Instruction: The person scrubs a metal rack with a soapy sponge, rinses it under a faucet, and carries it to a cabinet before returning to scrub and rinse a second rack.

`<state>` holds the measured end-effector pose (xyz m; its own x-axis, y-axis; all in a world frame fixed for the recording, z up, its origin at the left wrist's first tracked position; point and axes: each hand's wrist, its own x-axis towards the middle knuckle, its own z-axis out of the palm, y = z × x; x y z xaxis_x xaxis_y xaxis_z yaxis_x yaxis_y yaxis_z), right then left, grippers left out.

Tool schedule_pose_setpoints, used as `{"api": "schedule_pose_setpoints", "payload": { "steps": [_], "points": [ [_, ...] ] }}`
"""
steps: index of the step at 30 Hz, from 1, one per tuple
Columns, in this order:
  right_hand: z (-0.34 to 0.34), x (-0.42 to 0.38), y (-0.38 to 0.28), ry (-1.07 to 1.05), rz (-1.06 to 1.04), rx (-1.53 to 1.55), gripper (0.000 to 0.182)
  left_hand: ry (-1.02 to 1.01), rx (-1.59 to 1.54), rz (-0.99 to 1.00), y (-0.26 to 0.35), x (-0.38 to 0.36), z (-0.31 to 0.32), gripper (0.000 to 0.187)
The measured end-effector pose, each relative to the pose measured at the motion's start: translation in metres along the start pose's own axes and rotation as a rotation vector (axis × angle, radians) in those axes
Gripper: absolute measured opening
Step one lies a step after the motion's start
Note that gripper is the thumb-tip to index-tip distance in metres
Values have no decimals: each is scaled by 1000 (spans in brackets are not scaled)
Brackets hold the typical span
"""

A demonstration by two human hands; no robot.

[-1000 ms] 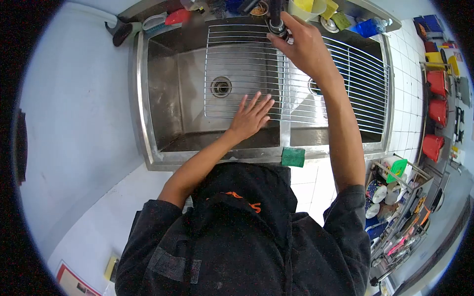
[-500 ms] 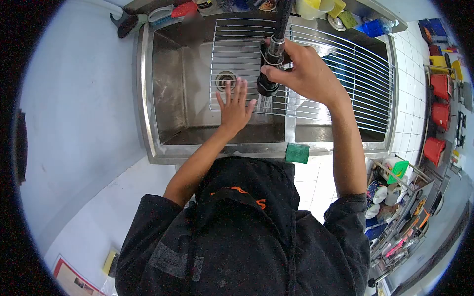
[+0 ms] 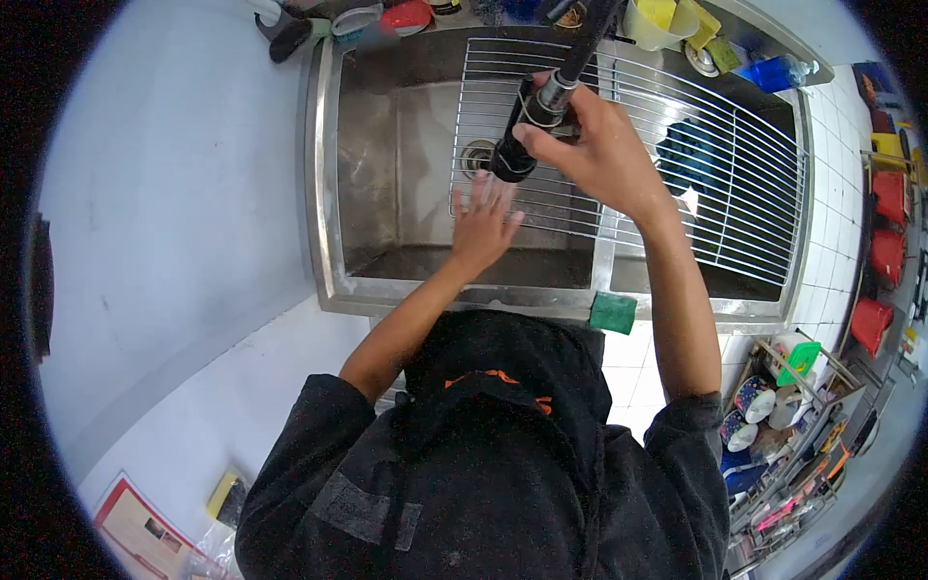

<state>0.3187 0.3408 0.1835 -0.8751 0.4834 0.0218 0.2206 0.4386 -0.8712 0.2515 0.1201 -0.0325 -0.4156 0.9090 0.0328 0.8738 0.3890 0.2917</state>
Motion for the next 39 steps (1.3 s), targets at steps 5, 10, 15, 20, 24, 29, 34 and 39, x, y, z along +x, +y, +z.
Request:
{"api": "schedule_pose_setpoints", "payload": {
  "steps": [5, 10, 15, 20, 24, 29, 34, 39],
  "points": [
    [10, 7, -8, 9, 17, 35, 55, 119, -183, -250, -49, -11, -2, 66],
    [14, 17, -6, 73, -35, 80, 52, -28, -1470, -786, -70, 10, 35, 63],
    [17, 27, 2, 150, -17, 118, 49, -449, -1851, -800, -106, 41, -5, 64],
    [17, 31, -10, 68, 7, 172, 45, -507, -1879, -690, -136, 109, -6, 62],
    [23, 48, -4, 258, -86, 133, 44, -488, -1714, -691, -136, 192, -11, 56],
    [26, 56, -9, 341, -108, 136, 45, -308, -1486, -786, -135, 268, 1, 47],
    [25, 57, -8, 372, -117, 86, 42, 23, -1062, -583, -131, 307, 26, 39],
    [1, 46, 9, 373, -213, -228, 42, 145, -238, -219, -85, 274, -16, 42]
  ]
}}
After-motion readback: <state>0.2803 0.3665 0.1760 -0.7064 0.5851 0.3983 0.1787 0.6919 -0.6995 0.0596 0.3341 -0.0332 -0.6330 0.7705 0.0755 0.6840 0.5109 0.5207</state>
